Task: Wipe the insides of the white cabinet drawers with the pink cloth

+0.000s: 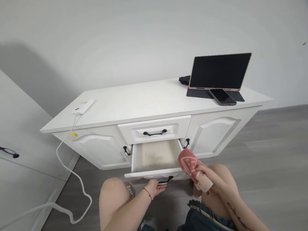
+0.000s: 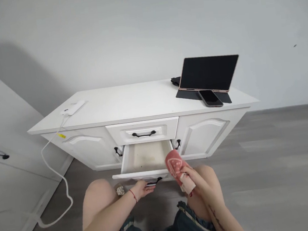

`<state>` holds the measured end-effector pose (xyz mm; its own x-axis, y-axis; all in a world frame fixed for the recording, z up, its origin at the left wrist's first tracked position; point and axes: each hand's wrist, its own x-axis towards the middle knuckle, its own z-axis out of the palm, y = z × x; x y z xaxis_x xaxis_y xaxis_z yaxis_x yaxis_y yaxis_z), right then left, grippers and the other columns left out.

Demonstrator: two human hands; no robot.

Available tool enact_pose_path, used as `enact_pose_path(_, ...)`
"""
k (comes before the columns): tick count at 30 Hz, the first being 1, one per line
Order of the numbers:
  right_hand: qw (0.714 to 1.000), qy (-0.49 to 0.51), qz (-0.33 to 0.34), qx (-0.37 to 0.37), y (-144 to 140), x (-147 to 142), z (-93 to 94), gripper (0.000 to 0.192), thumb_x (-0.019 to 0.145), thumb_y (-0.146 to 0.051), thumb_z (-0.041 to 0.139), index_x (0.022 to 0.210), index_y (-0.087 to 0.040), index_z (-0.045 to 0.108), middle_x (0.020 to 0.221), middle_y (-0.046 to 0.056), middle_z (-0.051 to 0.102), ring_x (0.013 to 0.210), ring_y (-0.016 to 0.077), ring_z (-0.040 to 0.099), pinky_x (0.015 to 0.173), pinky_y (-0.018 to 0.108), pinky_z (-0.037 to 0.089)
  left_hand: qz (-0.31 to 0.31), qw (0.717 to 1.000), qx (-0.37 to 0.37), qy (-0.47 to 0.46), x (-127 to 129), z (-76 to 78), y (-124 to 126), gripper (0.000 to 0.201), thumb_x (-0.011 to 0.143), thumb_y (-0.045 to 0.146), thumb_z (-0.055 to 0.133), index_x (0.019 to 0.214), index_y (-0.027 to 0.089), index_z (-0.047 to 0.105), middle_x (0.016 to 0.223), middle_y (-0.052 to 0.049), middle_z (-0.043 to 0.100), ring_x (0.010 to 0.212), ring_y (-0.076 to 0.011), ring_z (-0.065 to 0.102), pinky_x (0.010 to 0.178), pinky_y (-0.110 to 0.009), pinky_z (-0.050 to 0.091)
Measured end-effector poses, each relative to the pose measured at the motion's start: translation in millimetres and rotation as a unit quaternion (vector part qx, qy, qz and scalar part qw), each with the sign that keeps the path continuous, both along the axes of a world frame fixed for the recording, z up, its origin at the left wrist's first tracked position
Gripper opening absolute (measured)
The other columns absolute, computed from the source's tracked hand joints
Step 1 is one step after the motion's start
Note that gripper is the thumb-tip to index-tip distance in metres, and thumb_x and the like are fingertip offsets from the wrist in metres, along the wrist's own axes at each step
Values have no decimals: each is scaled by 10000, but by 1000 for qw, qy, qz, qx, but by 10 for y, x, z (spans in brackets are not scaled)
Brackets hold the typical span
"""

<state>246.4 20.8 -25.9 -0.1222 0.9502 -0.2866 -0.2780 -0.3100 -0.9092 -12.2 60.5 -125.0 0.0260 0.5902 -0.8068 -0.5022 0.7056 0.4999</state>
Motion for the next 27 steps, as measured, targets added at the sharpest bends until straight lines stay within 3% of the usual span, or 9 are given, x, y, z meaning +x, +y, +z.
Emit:
enact_pose_path(4,994,-88,53,33,146,-88,-68,259,599,-149,663,844,-235,662,608,-2,645,593,169,574,546,247,458,-46,996,-64,46,24,-57,-122,166,766,78,444,777,160,588,712,-113,675,620,-231,661,787,-413,501)
enact_pose_path(10,969,-212,123,29,1200,-507,-296,351,688,-218,577,1035,-181,612,725,25,661,663,180,593,602,266,472,-28,993,-83,76,106,-67,-210,212,788,98,414,925,149,569,773,-90,678,575,-192,631,670,-333,503)
enact_pose_path(11,944,-289,155,38,1342,-576,-351,400,710,-215,544,1104,-163,586,794,48,668,702,186,602,632,272,473,-22,993,-86,80,113,-71,-212,235,791,101,407,967,143,557,794,-91,676,573,-191,630,659,-328,501)
enact_pose_path(13,863,-446,228,74,1527,-681,-467,531,733,-209,511,1261,-158,488,1005,94,651,857,209,612,759,297,463,-12,992,-94,87,121,-83,-213,285,792,102,395,1045,117,525,832,-107,666,571,-194,630,649,-333,501)
enact_pose_path(15,796,-530,274,103,1599,-746,-582,600,738,-223,532,1327,-167,434,1136,133,599,990,253,582,872,349,415,-3,991,-100,94,122,-92,-216,316,794,111,390,1090,98,498,856,-125,657,574,-198,631,651,-340,503)
enact_pose_path(21,697,-583,388,154,1672,-800,-839,509,721,-265,613,1228,-256,560,1122,114,591,1032,307,545,893,404,386,-5,989,-105,100,110,-62,-253,312,823,120,340,1111,108,460,895,-125,631,595,-184,639,640,-318,493)
enact_pose_path(24,669,-580,431,175,1703,-789,-913,509,706,-273,633,1210,-306,568,1127,70,586,1029,282,543,892,376,395,-9,988,-111,111,117,-32,-268,311,831,124,325,1124,123,428,866,-102,623,563,-178,621,630,-322,494)
enact_pose_path(27,659,-553,464,210,1634,-804,-977,524,726,-193,576,1230,-334,548,1140,60,584,1026,252,550,895,344,395,-5,987,-111,118,141,-30,-275,305,814,115,354,1112,136,414,822,-85,617,546,-180,606,621,-325,493)
